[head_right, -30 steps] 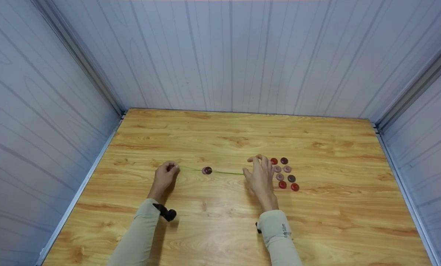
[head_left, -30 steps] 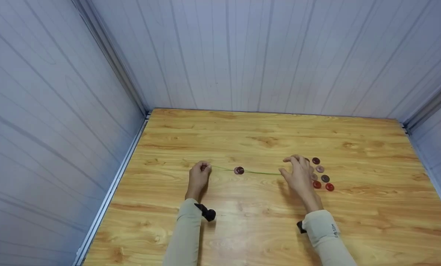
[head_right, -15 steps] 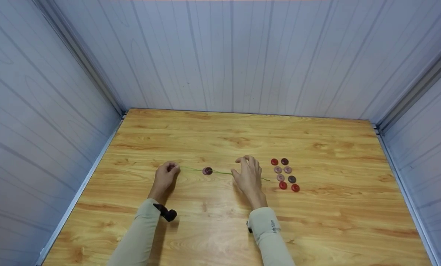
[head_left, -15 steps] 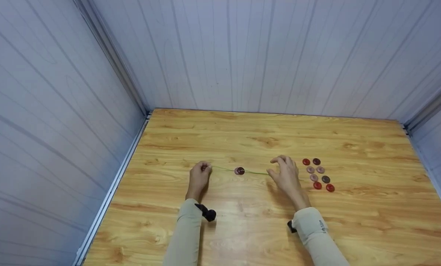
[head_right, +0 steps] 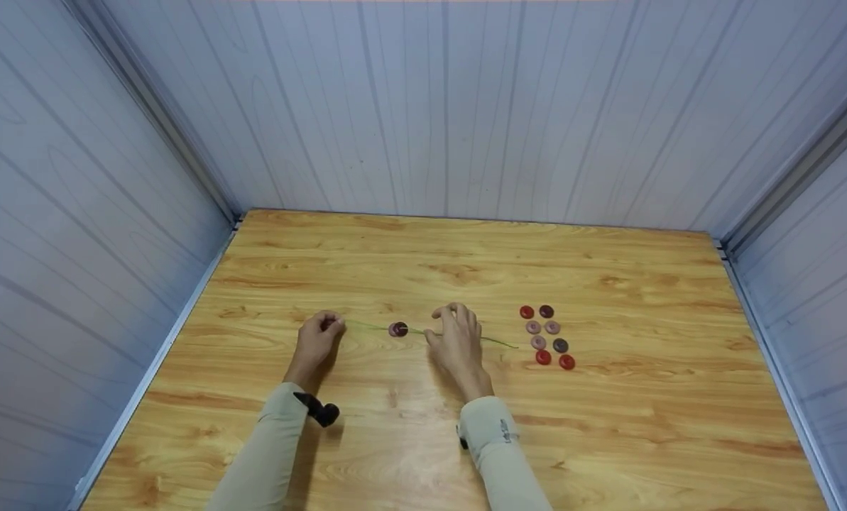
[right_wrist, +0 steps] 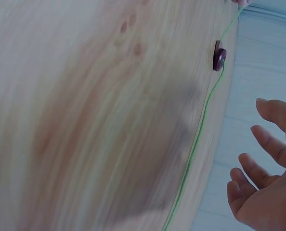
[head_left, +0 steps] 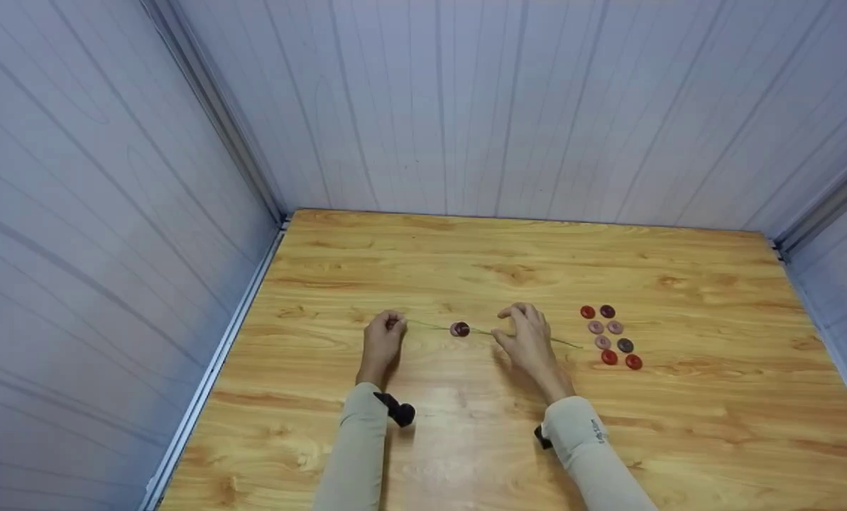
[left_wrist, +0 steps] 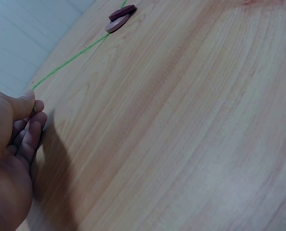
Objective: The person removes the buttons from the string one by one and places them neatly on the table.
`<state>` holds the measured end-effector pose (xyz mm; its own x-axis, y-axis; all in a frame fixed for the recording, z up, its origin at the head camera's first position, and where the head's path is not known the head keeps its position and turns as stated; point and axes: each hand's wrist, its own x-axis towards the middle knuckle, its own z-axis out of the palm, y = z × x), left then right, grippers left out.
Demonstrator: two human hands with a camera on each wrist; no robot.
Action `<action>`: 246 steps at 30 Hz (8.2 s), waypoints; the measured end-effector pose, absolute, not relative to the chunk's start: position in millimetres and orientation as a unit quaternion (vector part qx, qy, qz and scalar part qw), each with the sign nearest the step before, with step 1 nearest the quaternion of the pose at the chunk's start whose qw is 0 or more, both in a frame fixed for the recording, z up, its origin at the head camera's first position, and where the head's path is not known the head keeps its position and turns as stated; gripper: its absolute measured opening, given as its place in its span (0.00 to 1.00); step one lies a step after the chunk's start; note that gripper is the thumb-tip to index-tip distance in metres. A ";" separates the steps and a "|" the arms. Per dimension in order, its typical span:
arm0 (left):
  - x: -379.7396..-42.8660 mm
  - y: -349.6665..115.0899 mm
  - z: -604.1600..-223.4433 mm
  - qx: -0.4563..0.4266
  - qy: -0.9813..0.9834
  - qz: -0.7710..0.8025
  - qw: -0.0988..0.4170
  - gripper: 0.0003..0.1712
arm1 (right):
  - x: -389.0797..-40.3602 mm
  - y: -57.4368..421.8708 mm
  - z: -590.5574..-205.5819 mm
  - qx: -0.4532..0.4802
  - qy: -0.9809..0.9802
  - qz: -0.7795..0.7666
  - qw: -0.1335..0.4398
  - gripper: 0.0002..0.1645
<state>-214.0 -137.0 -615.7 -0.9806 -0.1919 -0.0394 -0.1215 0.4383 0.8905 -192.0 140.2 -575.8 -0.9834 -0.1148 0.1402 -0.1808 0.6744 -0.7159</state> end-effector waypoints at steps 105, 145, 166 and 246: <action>-212.0 -138.6 -615.7 0.081 -0.849 -0.519 0.060 0.07 | -200.3 116.2 -604.0 0.081 -0.928 0.363 0.040 0.13; -211.5 -138.4 -614.8 0.094 -0.838 -0.535 0.039 0.06 | -193.1 157.7 -605.4 0.049 -0.915 0.399 0.030 0.17; -212.8 -138.1 -615.6 0.086 -0.844 -0.527 0.048 0.06 | -190.5 176.7 -604.4 0.019 -0.911 0.411 0.024 0.17; -212.6 -138.6 -615.6 0.080 -0.846 -0.524 0.054 0.07 | -188.0 229.0 -601.9 -0.017 -0.913 0.404 0.048 0.19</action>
